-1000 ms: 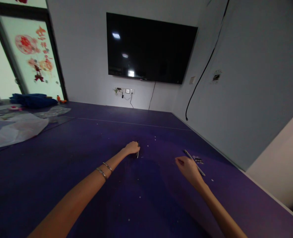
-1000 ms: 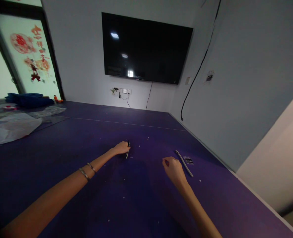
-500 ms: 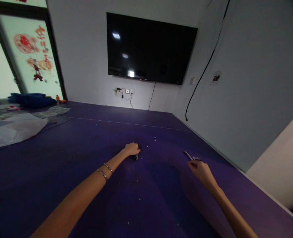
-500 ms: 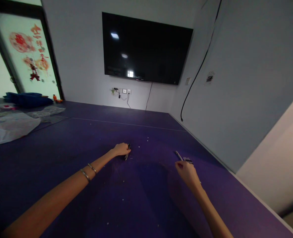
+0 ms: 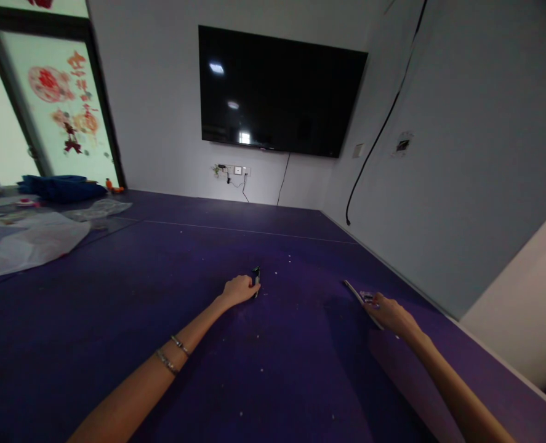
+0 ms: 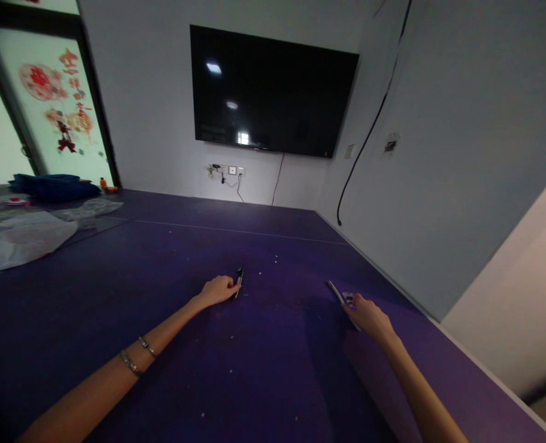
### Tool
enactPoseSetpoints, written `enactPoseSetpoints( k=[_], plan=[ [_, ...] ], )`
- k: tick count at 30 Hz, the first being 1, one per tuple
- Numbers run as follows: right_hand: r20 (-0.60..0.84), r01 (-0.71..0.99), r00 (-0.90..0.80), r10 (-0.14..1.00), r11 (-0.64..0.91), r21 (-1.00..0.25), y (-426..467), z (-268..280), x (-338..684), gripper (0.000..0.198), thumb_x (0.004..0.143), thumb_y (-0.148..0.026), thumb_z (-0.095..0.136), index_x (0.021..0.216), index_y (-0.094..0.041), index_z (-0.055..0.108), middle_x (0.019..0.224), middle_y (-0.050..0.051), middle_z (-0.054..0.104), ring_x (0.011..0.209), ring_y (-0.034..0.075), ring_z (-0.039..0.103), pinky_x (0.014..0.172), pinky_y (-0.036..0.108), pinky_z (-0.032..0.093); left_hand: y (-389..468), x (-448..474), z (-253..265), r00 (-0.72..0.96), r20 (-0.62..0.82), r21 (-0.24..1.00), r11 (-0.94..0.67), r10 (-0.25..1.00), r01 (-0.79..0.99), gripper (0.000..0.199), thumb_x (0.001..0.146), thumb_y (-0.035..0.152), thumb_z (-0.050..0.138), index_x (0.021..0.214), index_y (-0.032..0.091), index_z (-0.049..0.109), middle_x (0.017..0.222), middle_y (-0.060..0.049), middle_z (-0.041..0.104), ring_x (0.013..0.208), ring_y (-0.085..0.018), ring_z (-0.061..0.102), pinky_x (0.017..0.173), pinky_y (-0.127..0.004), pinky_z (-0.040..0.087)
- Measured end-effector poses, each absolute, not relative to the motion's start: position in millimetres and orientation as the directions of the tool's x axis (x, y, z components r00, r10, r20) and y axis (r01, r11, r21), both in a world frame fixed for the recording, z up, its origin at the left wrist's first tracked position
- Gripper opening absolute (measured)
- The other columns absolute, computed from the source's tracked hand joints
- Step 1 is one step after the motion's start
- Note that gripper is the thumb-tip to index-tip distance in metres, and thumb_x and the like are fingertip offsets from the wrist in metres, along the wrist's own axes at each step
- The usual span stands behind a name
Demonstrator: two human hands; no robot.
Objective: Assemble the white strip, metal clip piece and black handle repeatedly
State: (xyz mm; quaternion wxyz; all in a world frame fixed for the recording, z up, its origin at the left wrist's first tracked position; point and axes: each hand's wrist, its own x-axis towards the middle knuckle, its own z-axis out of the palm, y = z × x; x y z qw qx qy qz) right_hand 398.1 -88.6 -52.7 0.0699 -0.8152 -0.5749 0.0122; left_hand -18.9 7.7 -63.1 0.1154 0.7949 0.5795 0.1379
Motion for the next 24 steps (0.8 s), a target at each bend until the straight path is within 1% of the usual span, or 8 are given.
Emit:
enactPoseSetpoints(
  k=[2,5,8,11,14,18,24],
  plan=[
    [0.014,0.941,0.323,0.946,-0.320,-0.106,-84.2,-56.7,398.0,0.043,0.078,-0.054,0.042,0.089,-0.017,0.062,0.083,0.012,0.066,0.074,0.025,0.064,0.054,0.026,0.039,3.4,-14.9,-63.8,0.279,0.089,0.336,-0.292,0.956,0.895,0.045,0.078,0.056,0.039,0.072,0.019,0.064,0.080,-0.009,0.066,0.076,-0.024,0.062,0.066,-0.033,0.044],
    [-0.032,0.963,0.261,0.965,-0.263,-0.061,-79.5,-59.5,397.2,0.036,0.082,-0.047,0.041,0.079,-0.017,0.061,0.082,0.011,0.066,0.076,0.024,0.064,0.056,0.026,0.039,-0.9,-8.1,-62.8,0.261,0.089,0.307,-0.276,0.961,0.911,0.042,0.078,0.053,0.041,0.074,0.018,0.063,0.082,-0.009,0.066,0.077,-0.024,0.062,0.068,-0.033,0.045],
    [-0.047,0.983,0.181,0.982,-0.182,-0.021,-77.9,-59.8,395.0,0.032,0.085,-0.038,0.037,0.082,-0.016,0.060,0.085,0.011,0.066,0.077,0.023,0.064,0.057,0.027,0.039,-3.1,-3.3,-60.8,0.256,0.087,0.250,-0.270,0.963,0.930,0.035,0.078,0.046,0.042,0.077,0.018,0.063,0.085,-0.008,0.066,0.081,-0.023,0.062,0.070,-0.032,0.045],
    [-0.032,0.987,0.158,0.987,-0.159,-0.006,-77.9,-59.1,384.3,0.032,0.085,-0.035,0.035,0.085,-0.014,0.060,0.087,0.013,0.066,0.080,0.024,0.064,0.060,0.028,0.041,-3.4,-0.8,-59.5,0.252,0.061,0.200,-0.260,0.966,0.945,0.030,0.079,0.040,0.041,0.079,0.018,0.062,0.087,-0.007,0.066,0.083,-0.023,0.062,0.071,-0.032,0.046],
    [0.034,0.983,0.181,0.983,-0.181,-0.022,-77.3,-57.2,354.8,0.037,0.086,-0.037,0.032,0.084,-0.014,0.062,0.085,0.014,0.066,0.081,0.025,0.064,0.063,0.029,0.042,-2.5,0.2,-59.4,0.250,0.059,0.188,-0.257,0.966,0.948,0.029,0.080,0.038,0.040,0.080,0.018,0.062,0.088,-0.007,0.066,0.084,-0.023,0.062,0.072,-0.032,0.046],
    [0.090,0.987,0.143,0.986,-0.136,-0.082,-72.8,-52.2,288.1,0.038,0.085,-0.037,0.033,0.082,-0.016,0.065,0.083,0.013,0.068,0.080,0.025,0.065,0.065,0.030,0.044,-1.4,0.4,-60.5,0.255,0.077,0.194,-0.265,0.964,0.944,0.030,0.080,0.038,0.040,0.079,0.019,0.062,0.087,-0.008,0.066,0.083,-0.024,0.062,0.071,-0.034,0.047],
    [0.139,0.991,0.055,0.989,-0.038,-0.125,-55.3,-47.4,191.2,0.038,0.084,-0.035,0.036,0.089,-0.014,0.067,0.088,0.015,0.068,0.082,0.025,0.065,0.069,0.032,0.046,-2.5,-0.3,-60.9,0.265,0.104,0.189,-0.281,0.959,0.941,0.030,0.080,0.040,0.040,0.080,0.020,0.062,0.085,-0.007,0.067,0.083,-0.024,0.063,0.070,-0.033,0.047]
  ],
)
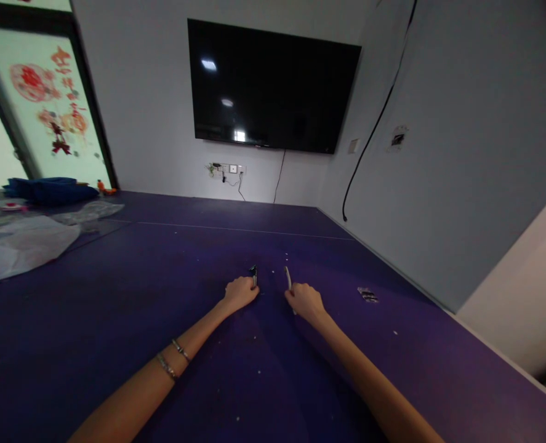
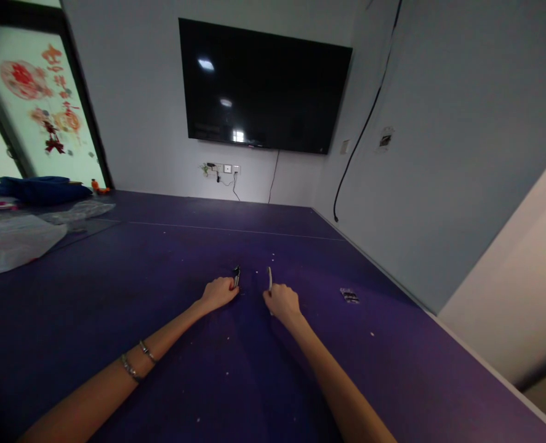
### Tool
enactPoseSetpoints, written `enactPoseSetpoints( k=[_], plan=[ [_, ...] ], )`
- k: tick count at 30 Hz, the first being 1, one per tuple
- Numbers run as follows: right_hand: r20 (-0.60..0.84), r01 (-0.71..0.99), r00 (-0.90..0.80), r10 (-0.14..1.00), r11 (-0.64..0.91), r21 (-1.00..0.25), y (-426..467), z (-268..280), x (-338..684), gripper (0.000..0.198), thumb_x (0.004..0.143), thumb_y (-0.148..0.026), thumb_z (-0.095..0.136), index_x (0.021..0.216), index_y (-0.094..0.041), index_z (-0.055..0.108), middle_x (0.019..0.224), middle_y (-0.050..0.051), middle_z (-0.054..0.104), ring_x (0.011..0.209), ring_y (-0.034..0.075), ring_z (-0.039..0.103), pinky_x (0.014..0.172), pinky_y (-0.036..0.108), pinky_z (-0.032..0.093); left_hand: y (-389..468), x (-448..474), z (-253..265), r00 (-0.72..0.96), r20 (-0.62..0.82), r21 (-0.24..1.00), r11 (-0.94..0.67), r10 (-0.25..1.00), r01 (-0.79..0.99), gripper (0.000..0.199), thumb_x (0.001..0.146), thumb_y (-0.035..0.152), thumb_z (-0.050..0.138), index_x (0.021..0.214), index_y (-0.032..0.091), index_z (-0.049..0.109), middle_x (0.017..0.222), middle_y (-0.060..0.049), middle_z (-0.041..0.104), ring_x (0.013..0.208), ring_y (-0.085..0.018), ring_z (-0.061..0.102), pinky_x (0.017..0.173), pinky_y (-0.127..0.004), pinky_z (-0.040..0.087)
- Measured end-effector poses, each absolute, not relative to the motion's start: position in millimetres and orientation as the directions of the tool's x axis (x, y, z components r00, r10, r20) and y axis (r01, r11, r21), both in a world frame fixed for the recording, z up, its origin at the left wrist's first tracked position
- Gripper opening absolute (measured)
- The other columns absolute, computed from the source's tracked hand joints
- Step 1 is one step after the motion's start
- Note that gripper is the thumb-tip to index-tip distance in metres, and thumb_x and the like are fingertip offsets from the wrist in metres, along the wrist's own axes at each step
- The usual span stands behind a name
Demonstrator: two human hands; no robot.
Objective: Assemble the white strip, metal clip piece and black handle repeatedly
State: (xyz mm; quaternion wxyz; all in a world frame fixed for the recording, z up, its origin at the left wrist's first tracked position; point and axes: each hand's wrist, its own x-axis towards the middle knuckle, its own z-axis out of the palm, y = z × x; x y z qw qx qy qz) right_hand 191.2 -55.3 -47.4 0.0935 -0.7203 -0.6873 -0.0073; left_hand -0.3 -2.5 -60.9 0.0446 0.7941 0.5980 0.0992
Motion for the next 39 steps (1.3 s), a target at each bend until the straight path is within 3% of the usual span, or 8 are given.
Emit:
enactPoseSetpoints(
  k=[14,20,23,27,34,39],
  plan=[
    [0.134,0.982,0.061,0.989,-0.035,-0.188,-29.0,-59.1,134.2,0.035,0.081,-0.032,0.041,0.094,-0.012,0.066,0.095,0.018,0.066,0.090,0.027,0.063,0.074,0.035,0.046,-0.1,-2.7,-65.0,0.276,0.106,0.223,-0.293,0.955,0.930,0.029,0.080,0.042,0.043,0.085,0.022,0.063,0.085,-0.007,0.067,0.082,-0.023,0.063,0.070,-0.032,0.046],
    [0.181,0.977,0.068,0.981,-0.028,-0.212,-26.8,-56.9,146.3,0.043,0.083,-0.044,0.037,0.088,-0.014,0.066,0.090,0.016,0.066,0.084,0.028,0.063,0.070,0.036,0.046,4.0,-6.8,-70.3,0.234,0.193,0.286,-0.283,0.953,0.916,0.036,0.084,0.048,0.036,0.083,0.020,0.058,0.079,-0.006,0.064,0.076,-0.021,0.061,0.066,-0.030,0.044],
    [0.205,0.970,0.075,0.976,-0.024,-0.243,-27.9,-51.3,170.0,0.042,0.084,-0.046,0.035,0.086,-0.017,0.065,0.085,0.013,0.066,0.079,0.026,0.063,0.066,0.034,0.045,7.6,-13.7,-72.1,0.181,0.301,0.314,-0.277,0.936,0.908,0.028,0.086,0.040,0.036,0.085,0.019,0.055,0.084,-0.006,0.061,0.081,-0.019,0.058,0.068,-0.029,0.043],
    [0.301,0.955,0.078,0.951,0.015,-0.296,-32.9,-47.5,220.4,0.031,0.084,-0.040,0.040,0.087,-0.019,0.062,0.088,0.008,0.063,0.079,0.019,0.060,0.066,0.027,0.042,12.8,-24.4,-76.9,0.186,0.426,0.259,-0.317,0.886,0.913,0.017,0.083,0.029,0.042,0.088,0.017,0.052,0.094,-0.009,0.057,0.094,-0.020,0.052,0.080,-0.031,0.040],
    [0.498,0.963,0.211,0.841,-0.093,-0.252,-50.4,-62.0,334.2,0.025,0.080,-0.028,0.043,0.094,-0.016,0.060,0.096,0.011,0.058,0.095,0.023,0.051,0.083,0.030,0.038,15.1,-28.2,-88.3,0.190,0.395,0.159,-0.270,0.899,0.950,0.027,0.083,0.028,0.039,0.101,0.011,0.050,0.104,-0.016,0.055,0.102,-0.025,0.048,0.086,-0.036,0.036],
    [0.549,0.953,0.262,0.794,-0.124,-0.276,-60.0,-77.1,405.8,0.028,0.078,-0.026,0.044,0.097,-0.016,0.061,0.103,0.011,0.059,0.098,0.023,0.052,0.087,0.033,0.038,13.9,-26.9,-86.6,0.207,0.357,0.139,-0.271,0.911,0.952,0.028,0.084,0.028,0.037,0.102,0.011,0.051,0.104,-0.015,0.057,0.103,-0.025,0.048,0.087,-0.036,0.036]
  ],
)
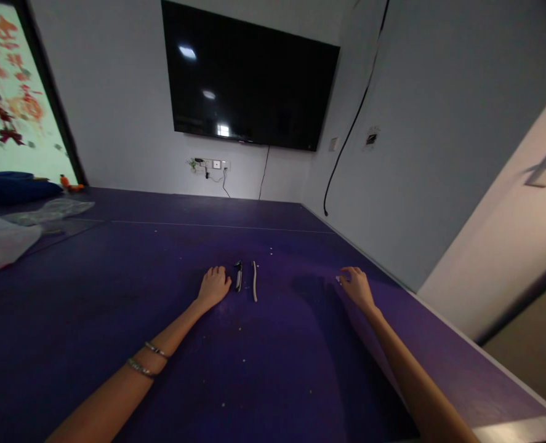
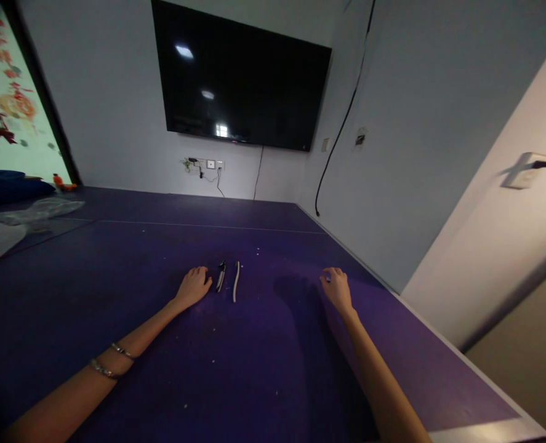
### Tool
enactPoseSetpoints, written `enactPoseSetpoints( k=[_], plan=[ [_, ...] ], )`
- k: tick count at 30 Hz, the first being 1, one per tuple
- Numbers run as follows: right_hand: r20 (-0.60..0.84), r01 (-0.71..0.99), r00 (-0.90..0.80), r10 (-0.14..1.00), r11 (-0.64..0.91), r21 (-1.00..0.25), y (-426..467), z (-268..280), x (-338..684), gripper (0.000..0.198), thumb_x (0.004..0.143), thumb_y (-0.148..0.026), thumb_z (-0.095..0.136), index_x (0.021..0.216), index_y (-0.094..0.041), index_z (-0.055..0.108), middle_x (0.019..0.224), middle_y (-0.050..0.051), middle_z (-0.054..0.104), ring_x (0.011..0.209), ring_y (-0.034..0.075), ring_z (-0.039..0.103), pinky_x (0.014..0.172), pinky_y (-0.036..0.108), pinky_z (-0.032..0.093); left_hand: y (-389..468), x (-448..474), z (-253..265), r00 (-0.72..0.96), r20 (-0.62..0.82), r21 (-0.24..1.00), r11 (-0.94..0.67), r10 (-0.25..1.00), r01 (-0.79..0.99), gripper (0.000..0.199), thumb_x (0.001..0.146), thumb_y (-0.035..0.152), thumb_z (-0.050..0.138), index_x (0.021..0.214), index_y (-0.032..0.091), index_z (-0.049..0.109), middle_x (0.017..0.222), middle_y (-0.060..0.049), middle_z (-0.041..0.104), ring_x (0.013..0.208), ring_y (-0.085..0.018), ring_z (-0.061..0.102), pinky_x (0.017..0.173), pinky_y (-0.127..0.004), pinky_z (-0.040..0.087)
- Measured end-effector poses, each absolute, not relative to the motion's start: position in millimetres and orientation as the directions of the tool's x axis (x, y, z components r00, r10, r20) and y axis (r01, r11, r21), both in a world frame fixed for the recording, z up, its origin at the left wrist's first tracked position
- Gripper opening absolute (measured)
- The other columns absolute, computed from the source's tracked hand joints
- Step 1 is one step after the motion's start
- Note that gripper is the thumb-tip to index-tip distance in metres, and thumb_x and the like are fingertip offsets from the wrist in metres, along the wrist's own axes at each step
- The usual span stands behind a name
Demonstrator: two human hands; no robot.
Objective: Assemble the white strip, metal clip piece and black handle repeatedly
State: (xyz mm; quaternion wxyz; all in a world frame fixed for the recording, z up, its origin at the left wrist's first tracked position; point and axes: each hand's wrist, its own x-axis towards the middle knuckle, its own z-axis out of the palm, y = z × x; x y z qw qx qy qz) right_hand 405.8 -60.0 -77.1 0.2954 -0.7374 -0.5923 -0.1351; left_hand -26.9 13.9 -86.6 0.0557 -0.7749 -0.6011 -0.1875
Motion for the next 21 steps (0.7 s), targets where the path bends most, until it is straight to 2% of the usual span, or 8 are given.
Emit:
enactPoseSetpoints(
  k=[2,5,11,18,21],
  plan=[
    [0.530,0.956,0.233,0.816,-0.093,-0.278,-60.9,-82.3,424.6,0.031,0.077,-0.031,0.046,0.100,-0.015,0.060,0.106,0.011,0.060,0.102,0.023,0.052,0.090,0.034,0.036,14.8,-27.2,-86.7,0.206,0.357,0.137,-0.270,0.911,0.953,0.029,0.084,0.028,0.037,0.104,0.011,0.051,0.105,-0.015,0.057,0.104,-0.025,0.048,0.087,-0.036,0.036],
    [0.485,0.975,0.148,0.862,-0.045,-0.218,-59.7,-89.5,441.6,0.040,0.075,-0.037,0.050,0.107,-0.014,0.057,0.114,0.013,0.058,0.112,0.024,0.048,0.096,0.036,0.031,17.2,-28.2,-88.7,0.220,0.372,0.125,-0.283,0.902,0.951,0.030,0.084,0.029,0.037,0.103,0.010,0.052,0.105,-0.016,0.057,0.103,-0.025,0.049,0.088,-0.036,0.036],
    [0.374,0.983,0.145,0.916,-0.091,-0.158,-56.1,-97.0,452.7,0.048,0.073,-0.037,0.052,0.115,-0.014,0.055,0.121,0.014,0.055,0.116,0.026,0.047,0.098,0.038,0.030,19.4,-29.6,-91.6,0.231,0.379,0.101,-0.288,0.896,0.952,0.028,0.084,0.029,0.038,0.100,0.012,0.053,0.104,-0.015,0.057,0.101,-0.024,0.049,0.087,-0.035,0.037],
    [0.305,0.961,0.184,0.934,-0.107,-0.255,-57.6,-96.7,456.2,0.042,0.071,-0.033,0.053,0.111,-0.020,0.059,0.112,0.007,0.063,0.107,0.024,0.054,0.089,0.035,0.039,18.8,-29.8,-90.9,0.232,0.386,0.097,-0.289,0.893,0.952,0.027,0.084,0.029,0.038,0.098,0.011,0.053,0.102,-0.015,0.057,0.100,-0.024,0.050,0.087,-0.035,0.037],
    [0.303,0.959,0.181,0.936,-0.099,-0.266,-57.4,-97.2,458.0,0.043,0.072,-0.035,0.053,0.110,-0.017,0.059,0.109,0.009,0.063,0.104,0.024,0.055,0.089,0.034,0.039,17.7,-29.6,-89.7,0.234,0.378,0.114,-0.296,0.896,0.948,0.028,0.084,0.028,0.037,0.100,0.010,0.053,0.105,-0.016,0.057,0.101,-0.025,0.049,0.088,-0.036,0.036]
  ],
)
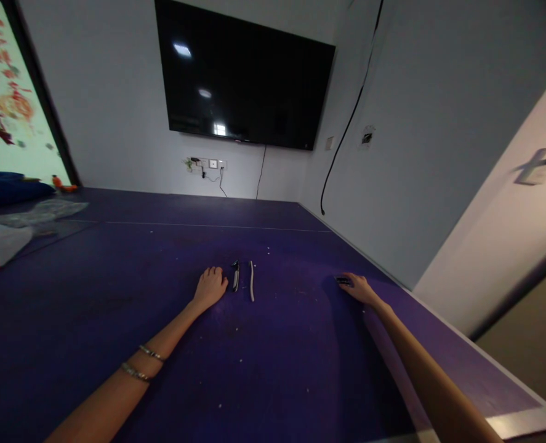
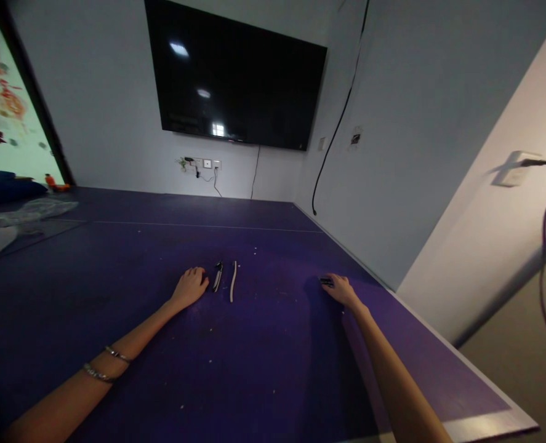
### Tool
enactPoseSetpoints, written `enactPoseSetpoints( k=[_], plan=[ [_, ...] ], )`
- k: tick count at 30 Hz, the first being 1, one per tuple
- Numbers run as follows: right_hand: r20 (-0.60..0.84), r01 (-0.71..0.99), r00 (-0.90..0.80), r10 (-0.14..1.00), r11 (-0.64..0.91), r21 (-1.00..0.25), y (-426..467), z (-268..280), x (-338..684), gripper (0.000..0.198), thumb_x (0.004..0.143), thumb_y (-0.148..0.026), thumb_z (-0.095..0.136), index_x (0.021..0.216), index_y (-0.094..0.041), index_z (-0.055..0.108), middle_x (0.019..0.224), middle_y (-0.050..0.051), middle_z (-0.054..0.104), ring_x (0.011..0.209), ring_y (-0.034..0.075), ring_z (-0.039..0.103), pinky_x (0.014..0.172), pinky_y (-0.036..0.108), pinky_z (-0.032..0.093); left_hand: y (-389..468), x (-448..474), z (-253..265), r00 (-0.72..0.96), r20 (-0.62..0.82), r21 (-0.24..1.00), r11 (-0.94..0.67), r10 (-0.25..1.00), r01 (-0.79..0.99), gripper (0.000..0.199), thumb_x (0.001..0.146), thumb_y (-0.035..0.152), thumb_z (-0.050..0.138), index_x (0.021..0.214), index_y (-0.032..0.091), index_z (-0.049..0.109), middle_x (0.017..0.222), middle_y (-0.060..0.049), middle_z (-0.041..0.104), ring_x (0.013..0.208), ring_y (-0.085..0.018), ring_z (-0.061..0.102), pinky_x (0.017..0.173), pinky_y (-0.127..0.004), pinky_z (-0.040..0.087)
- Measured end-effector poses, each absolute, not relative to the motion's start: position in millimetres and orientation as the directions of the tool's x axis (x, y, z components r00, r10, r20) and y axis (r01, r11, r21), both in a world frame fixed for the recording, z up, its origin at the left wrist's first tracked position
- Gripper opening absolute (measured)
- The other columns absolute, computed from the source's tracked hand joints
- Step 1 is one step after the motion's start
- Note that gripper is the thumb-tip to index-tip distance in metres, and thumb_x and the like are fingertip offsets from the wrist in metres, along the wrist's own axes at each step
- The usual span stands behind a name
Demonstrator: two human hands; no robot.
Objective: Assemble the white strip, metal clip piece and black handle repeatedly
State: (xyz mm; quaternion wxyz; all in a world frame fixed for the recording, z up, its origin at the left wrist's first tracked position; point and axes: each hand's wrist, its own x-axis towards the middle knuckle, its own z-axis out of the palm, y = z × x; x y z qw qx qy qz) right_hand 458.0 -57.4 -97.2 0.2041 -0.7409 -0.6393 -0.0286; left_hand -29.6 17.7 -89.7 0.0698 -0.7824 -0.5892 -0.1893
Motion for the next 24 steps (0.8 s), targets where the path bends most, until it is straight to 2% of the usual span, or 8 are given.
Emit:
enactPoseSetpoints(
  k=[8,14,18,24],
  plan=[
    [0.408,0.959,0.153,0.900,-0.036,-0.282,-52.6,-99.0,453.1,0.037,0.071,-0.036,0.051,0.102,-0.017,0.058,0.101,0.009,0.065,0.097,0.022,0.058,0.088,0.033,0.039,12.6,-27.8,-87.5,0.208,0.372,0.136,-0.274,0.905,0.952,0.028,0.084,0.027,0.037,0.101,0.012,0.053,0.107,-0.015,0.057,0.105,-0.025,0.048,0.089,-0.037,0.036],
    [0.442,0.967,0.195,0.876,-0.097,-0.235,-42.4,-104.0,448.6,0.046,0.068,-0.043,0.054,0.105,-0.015,0.056,0.107,0.012,0.062,0.104,0.026,0.055,0.092,0.039,0.035,11.1,-27.3,-86.8,0.220,0.385,0.124,-0.286,0.896,0.950,0.028,0.084,0.027,0.036,0.099,0.010,0.053,0.109,-0.017,0.056,0.105,-0.027,0.048,0.088,-0.038,0.037],
    [0.398,0.969,0.180,0.900,-0.092,-0.231,-35.4,-100.3,446.9,0.047,0.068,-0.036,0.055,0.110,-0.017,0.055,0.111,0.011,0.062,0.106,0.026,0.055,0.092,0.038,0.036,10.6,-27.2,-86.1,0.215,0.370,0.128,-0.279,0.904,0.952,0.027,0.084,0.027,0.037,0.099,0.011,0.053,0.108,-0.016,0.056,0.106,-0.026,0.048,0.090,-0.037,0.036],
    [0.331,0.944,0.240,0.913,-0.140,-0.300,-32.1,-98.5,447.4,0.048,0.069,-0.028,0.054,0.115,-0.013,0.054,0.103,0.011,0.065,0.094,0.023,0.061,0.080,0.029,0.044,11.9,-28.2,-88.9,0.213,0.381,0.143,-0.285,0.900,0.948,0.027,0.084,0.028,0.037,0.100,0.012,0.053,0.110,-0.015,0.056,0.108,-0.026,0.047,0.092,-0.037,0.034]
  ],
)
